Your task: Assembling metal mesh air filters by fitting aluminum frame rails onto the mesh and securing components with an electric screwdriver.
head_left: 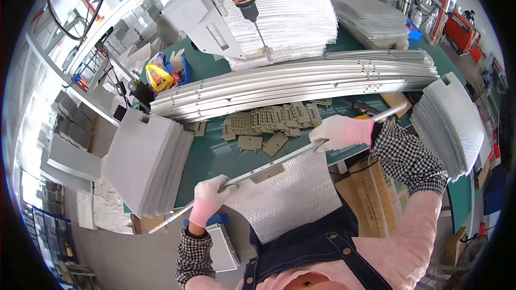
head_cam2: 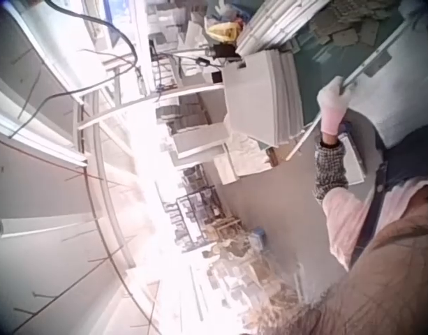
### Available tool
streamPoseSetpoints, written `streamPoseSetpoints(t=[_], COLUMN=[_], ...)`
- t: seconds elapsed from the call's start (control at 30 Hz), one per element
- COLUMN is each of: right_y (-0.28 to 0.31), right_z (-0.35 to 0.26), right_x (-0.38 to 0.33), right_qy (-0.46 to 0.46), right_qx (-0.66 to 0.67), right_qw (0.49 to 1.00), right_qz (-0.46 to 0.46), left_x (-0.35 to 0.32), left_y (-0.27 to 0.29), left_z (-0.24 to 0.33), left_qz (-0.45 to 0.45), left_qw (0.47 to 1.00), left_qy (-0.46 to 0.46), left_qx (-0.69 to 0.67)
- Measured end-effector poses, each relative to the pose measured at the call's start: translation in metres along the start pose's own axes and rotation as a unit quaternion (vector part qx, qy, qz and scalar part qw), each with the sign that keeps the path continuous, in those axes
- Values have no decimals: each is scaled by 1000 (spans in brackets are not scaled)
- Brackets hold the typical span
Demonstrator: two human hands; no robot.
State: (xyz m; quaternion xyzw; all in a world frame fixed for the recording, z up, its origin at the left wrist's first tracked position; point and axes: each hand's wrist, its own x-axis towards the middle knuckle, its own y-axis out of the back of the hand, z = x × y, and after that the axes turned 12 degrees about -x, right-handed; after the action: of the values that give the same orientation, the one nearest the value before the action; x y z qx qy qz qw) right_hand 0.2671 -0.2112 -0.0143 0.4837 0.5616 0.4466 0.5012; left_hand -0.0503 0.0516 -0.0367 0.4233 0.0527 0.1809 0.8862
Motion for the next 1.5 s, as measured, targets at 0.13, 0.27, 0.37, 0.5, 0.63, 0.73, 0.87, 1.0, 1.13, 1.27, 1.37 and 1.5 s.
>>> streamPoseSetpoints(t=[0.13, 0.27, 0.37, 0.5, 0.63, 0.73, 0.87, 1.0, 1.13, 1.27, 1.37, 1.5], right_y=[16, -8, -38, -96, -118, -126, -173, -182, -206, -214, -203, -201], right_z=[-24, -62, -77, -102, -108, -112, -106, -118, -110, -107, -111, -113], right_x=[10, 22, 12, -21, -45, -49, -72, -77, -94, -100, -94, -90], right_qy=[-92, -157, -200, -239, -315, -374, -376, -308, -340, -407, -427, -370], right_qx=[334, 484, 519, 547, 595, 534, 603, 619, 637, 588, 578, 637], right_qw=[937, 838, 815, 784, 725, 728, 653, 652, 611, 621, 619, 597], right_qz=[50, 198, 165, 169, 147, 210, 262, 310, 325, 320, 316, 318], left_x=[-16, -30, -36, -32, -36, -33, -26, -45, -78, -105, -98, -102], left_y=[24, 31, 28, 23, 41, 50, 17, -47, -117, -145, -141, -153], left_z=[-9, -29, -44, -54, -61, -46, -50, -47, -39, -24, -18, -28], left_qz=[23, 49, 71, 82, 31, 29, 80, 163, 211, 228, 223, 237], left_qw=[994, 988, 981, 970, 925, 957, 915, 852, 831, 821, 829, 849], left_qy=[48, 71, 98, 112, 188, 127, 108, 265, 249, 233, 233, 206], left_qx=[-94, -131, -148, -198, -328, -260, -381, -422, -450, -470, -456, -426])
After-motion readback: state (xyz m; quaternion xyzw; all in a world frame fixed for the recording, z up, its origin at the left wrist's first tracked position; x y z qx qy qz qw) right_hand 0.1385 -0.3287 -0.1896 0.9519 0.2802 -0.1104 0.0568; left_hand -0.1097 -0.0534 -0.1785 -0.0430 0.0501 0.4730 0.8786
